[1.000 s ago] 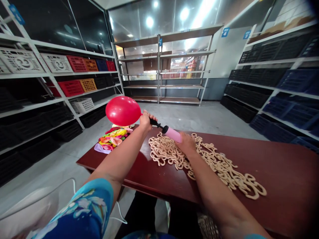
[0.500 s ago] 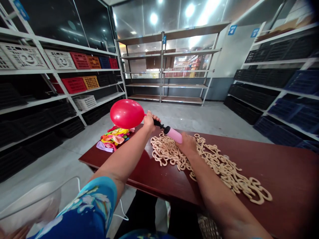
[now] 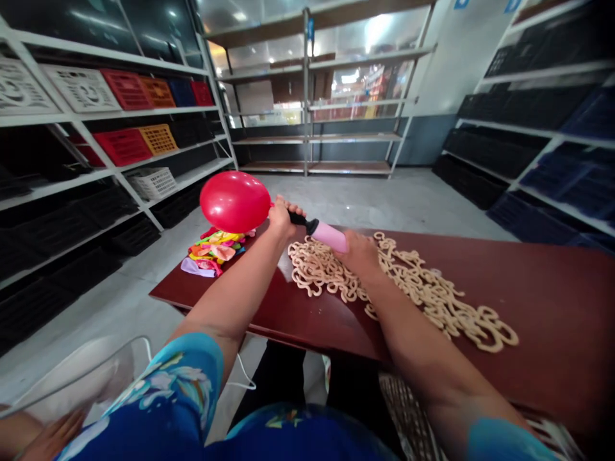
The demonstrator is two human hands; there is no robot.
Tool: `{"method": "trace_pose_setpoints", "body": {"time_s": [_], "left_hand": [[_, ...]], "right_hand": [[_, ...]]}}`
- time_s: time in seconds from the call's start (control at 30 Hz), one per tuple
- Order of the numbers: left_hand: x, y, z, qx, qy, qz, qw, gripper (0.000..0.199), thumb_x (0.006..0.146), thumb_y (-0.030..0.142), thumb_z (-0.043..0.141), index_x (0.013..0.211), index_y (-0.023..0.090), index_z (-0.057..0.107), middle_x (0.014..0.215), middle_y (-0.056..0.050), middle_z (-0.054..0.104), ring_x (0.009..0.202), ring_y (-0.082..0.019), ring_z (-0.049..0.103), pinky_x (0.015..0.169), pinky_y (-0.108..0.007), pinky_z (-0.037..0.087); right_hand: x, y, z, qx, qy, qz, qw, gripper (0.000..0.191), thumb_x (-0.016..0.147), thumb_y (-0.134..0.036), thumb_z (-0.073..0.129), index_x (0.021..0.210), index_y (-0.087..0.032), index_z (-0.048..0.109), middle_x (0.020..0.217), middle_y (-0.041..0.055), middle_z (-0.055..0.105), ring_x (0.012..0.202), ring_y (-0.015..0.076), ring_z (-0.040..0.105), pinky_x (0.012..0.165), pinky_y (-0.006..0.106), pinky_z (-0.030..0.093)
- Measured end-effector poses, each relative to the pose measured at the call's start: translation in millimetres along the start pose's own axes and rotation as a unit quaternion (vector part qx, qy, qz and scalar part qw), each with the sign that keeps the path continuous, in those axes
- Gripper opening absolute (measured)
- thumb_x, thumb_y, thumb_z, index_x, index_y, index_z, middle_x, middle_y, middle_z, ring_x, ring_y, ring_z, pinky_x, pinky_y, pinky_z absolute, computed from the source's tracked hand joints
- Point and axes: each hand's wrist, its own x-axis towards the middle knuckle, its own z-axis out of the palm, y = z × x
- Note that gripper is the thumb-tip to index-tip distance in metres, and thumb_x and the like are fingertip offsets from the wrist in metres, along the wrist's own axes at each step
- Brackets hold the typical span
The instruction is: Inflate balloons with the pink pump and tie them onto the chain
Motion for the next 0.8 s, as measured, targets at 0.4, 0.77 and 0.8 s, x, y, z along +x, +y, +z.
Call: {"method": "trace_pose_setpoints", "body": {"time_s": [0.4,0.77,0.8], "left_hand": [[-18,-43,-2.0,-0.001,-0.004,-0.028,1.0,0.041,0.09,0.043,0.036,0.059,0.02,0.024,0.048,0.003,0.03,0.044,-0.011,0.042,0.055,-0.028,0.045],[20,-11,-47.1,0.119,0.098,0.027,0.988,0.041,0.091,0.047,0.032,0.061,0.019,0.034,0.047,0.003,0.043,0.045,-0.01,0.052,0.052,-0.02,0.044],[21,-15,-51.9,0.138,0.095,0.021,0.986,0.041,0.089,0.048,0.036,0.06,0.019,0.034,0.046,0.003,0.041,0.042,-0.009,0.049,0.048,-0.019,0.042]], "right_hand": [[-8,-28,-31,0.002,0.018,-0.108,0.994,0.05,0.086,-0.041,0.05,0.133,-0.025,0.039,0.118,0.0102,0.052,0.099,0.0262,0.044,0.083,0.038,0.027],[0,27,-21,-0.037,0.015,0.096,0.995,0.04,0.085,-0.044,0.05,0.115,-0.019,0.053,0.106,0.0147,0.053,0.097,0.0291,0.048,0.082,0.045,0.031],[0,33,-18,-0.047,0.003,0.134,0.99,0.039,0.084,-0.044,0.052,0.113,-0.018,0.054,0.104,0.0155,0.055,0.097,0.03,0.049,0.081,0.046,0.032]]}}
